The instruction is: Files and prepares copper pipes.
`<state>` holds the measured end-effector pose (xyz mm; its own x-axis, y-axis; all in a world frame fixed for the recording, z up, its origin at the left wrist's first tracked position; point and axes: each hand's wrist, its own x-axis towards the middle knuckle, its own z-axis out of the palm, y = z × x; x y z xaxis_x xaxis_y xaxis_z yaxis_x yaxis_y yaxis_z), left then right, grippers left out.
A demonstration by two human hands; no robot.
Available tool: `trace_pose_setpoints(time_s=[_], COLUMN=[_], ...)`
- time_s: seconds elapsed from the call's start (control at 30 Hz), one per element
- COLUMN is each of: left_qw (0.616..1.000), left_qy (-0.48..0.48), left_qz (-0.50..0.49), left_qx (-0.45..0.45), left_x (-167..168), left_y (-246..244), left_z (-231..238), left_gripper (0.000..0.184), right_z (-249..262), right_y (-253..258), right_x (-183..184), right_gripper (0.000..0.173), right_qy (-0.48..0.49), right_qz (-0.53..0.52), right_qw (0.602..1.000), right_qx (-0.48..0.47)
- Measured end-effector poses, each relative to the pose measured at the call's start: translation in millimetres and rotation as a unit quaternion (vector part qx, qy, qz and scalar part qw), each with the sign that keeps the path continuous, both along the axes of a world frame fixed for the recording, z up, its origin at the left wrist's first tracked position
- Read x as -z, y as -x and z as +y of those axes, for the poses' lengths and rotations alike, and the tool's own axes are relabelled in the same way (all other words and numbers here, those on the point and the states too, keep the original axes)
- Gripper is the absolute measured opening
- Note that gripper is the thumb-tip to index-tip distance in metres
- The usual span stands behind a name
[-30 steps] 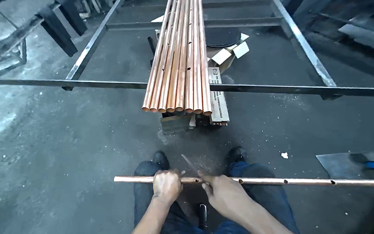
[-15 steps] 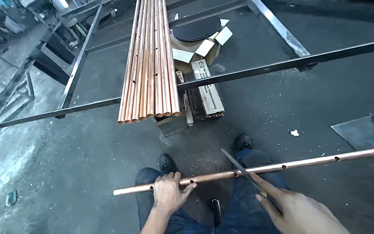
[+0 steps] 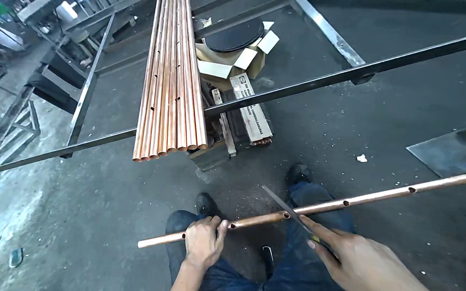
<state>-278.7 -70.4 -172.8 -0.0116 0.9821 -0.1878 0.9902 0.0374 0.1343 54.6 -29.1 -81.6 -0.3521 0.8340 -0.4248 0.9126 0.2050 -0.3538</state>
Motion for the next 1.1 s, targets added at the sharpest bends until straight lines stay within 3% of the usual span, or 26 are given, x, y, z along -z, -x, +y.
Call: trace_pose_setpoints(time_s=[0.13,0.87,0.97,1.1], left_qw=[0.996,0.989,0.979,0.967], left_qy=[0.089,0.144,0.195,0.226], left_qz=[-0.025,-0.008,-0.053,-0.112], left_qx=[0.013,0.006,0.014,0.044], left_x=[-13.8,-17.4,-27.6,-30.3], left_y=[7.2,5.2,-9.8,-66.2], left_z=[5.6,18.5,32.5,60.3], left_gripper=[0.074,0.08,0.085,0.084], right_z=[-0.4,0.4,1.5,3.9], right_y=[1.2,1.8,1.5,-0.6], right_x=[1.8,6.4,6.2,5.7], right_gripper=[0.053,0.052,0.051,0.05], right_qy=[-0.01,-0.02,-0.035,-0.07], right_qz=[0.001,0.003,-0.007,-0.015], right_qw=[1.0,1.0,0.999,0.996], right_qx=[-0.003,-0.011,0.008,0.046])
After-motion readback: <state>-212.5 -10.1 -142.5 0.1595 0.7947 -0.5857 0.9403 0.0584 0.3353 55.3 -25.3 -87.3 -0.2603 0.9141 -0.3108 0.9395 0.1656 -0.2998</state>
